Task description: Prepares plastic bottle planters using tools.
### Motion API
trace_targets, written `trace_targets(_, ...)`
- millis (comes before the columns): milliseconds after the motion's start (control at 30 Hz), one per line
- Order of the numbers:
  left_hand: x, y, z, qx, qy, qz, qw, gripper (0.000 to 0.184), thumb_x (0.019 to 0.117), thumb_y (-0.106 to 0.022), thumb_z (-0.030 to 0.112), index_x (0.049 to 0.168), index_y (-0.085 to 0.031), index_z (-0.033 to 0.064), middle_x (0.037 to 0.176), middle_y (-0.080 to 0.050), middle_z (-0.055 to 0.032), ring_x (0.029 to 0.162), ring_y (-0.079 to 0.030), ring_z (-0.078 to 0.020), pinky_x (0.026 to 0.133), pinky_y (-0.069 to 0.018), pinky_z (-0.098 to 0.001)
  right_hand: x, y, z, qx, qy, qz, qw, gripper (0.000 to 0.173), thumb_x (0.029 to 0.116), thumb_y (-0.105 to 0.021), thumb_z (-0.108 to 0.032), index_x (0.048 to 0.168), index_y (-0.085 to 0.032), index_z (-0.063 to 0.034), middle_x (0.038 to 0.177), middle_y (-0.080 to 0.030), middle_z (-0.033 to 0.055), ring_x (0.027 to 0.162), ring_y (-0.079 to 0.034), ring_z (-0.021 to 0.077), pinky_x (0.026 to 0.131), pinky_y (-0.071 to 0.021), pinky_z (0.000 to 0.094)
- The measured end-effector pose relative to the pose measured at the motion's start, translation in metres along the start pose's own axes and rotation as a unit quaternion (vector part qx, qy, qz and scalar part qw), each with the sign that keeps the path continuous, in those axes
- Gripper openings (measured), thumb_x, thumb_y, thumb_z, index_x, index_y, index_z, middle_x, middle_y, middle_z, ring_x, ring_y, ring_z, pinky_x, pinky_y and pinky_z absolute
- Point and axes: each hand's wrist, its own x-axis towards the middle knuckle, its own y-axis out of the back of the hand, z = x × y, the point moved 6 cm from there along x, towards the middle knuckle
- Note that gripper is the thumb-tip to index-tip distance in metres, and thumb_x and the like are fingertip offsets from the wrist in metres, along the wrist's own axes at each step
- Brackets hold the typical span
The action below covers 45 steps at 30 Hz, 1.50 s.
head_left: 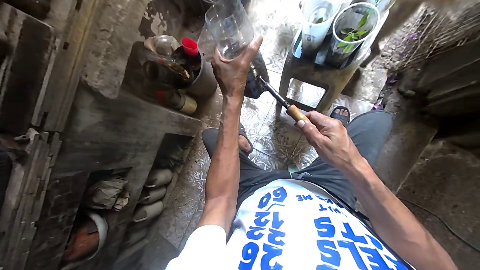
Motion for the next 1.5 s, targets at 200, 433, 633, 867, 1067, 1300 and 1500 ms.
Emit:
trace_targets(200,-0.005,-0.004,-0.007,0.008,0.011,-0.011,1.0,0.064,0.0648,-0.094,0.039,0.109,-0.067,0.0013,0.094,-0.073,-0.0064,0.09,-0.071,-0.0132,0.085,-0.0606,-0.0355,0.0,0.0,-0.002,-0.021,0.001,0.006,1.0,0.029,0.1081,-0.048,-0.035,0.104,-0.068,-0.0152,0.061,-0.05,-0.0057,0.045,-0.044,0.0047,0.042,-0.0382,0.0242)
trace_targets(433,-0.009,-0.004,-0.007,0.017,0.01,-0.019,1.0,0.067,0.0666,-0.093,0.038,0.114,-0.066,0.0,0.098,-0.073,-0.0069,0.093,-0.071,-0.0125,0.087,-0.0594,-0.0342,0.0,-0.001,0.0,-0.026,0.0,0.005,1.0,0.029,0.108,-0.048,-0.035,0.104,-0.068,-0.0145,0.062,-0.051,-0.0054,0.047,-0.046,0.005,0.043,-0.0398,0.0251)
trace_targets(633,-0.014,-0.007,-0.005,0.028,0.022,-0.022,0.999,0.067,0.0656,-0.093,0.04,0.112,-0.066,0.0011,0.097,-0.072,-0.0066,0.092,-0.07,-0.0126,0.087,-0.0586,-0.0348,0.001,0.0,0.0,-0.029,0.001,0.004,1.0,0.03,0.1084,-0.047,-0.037,0.105,-0.067,-0.0144,0.062,-0.05,-0.005,0.047,-0.046,0.0056,0.043,-0.0396,0.0257)
trace_targets(867,-0.017,-0.006,-0.02,0.027,-0.051,-0.009,0.998,0.074,0.0649,-0.094,0.039,0.119,-0.063,-0.0004,0.103,-0.073,-0.0089,0.097,-0.071,-0.0149,0.09,-0.059,-0.0365,-0.005,0.028,0.004,0.022,-0.025,0.044,0.998,0.029,0.1045,-0.055,-0.04,0.106,-0.067,-0.013,0.064,-0.053,-0.0049,0.048,-0.047,0.0052,0.044,-0.0422,0.025)
trace_targets(1067,-0.063,-0.008,-0.021,0.027,-0.071,-0.015,0.997,0.069,0.0668,-0.095,0.031,0.118,-0.062,-0.0016,0.104,-0.074,-0.0085,0.1,-0.07,-0.0152,0.093,-0.0579,-0.0363,0.059,0.031,-0.045,0.06,0.015,0.099,0.993,0.029,0.1013,-0.063,-0.037,0.111,-0.069,-0.0104,0.071,-0.056,-0.0069,0.051,-0.047,0.0016,0.048,-0.0426,0.0224)
trace_targets(1300,-0.104,-0.023,-0.023,-0.027,-0.092,-0.063,0.993,0.062,0.0668,-0.094,0.025,0.114,-0.063,0.0008,0.106,-0.072,-0.0097,0.1,-0.07,-0.0174,0.09,-0.059,-0.0373,0.108,0.013,-0.054,0.01,0.022,0.072,0.997,0.012,0.0933,-0.066,-0.023,0.092,-0.07,-0.0117,0.069,-0.057,-0.006,0.053,-0.048,0.003,0.052,-0.0419,0.0262)
trace_targets(1500,-0.102,-0.024,-0.025,-0.142,-0.127,-0.158,0.969,0.07,0.0683,-0.094,0.018,0.122,-0.054,-0.0046,0.112,-0.069,-0.0164,0.108,-0.067,-0.0227,0.098,-0.0567,-0.0384,0.12,0.02,-0.065,0.023,0.037,0.024,0.999,0.007,0.0884,-0.064,-0.014,0.09,-0.071,-0.0126,0.065,-0.057,-0.0066,0.047,-0.047,0.0028,0.045,-0.0408,0.025)
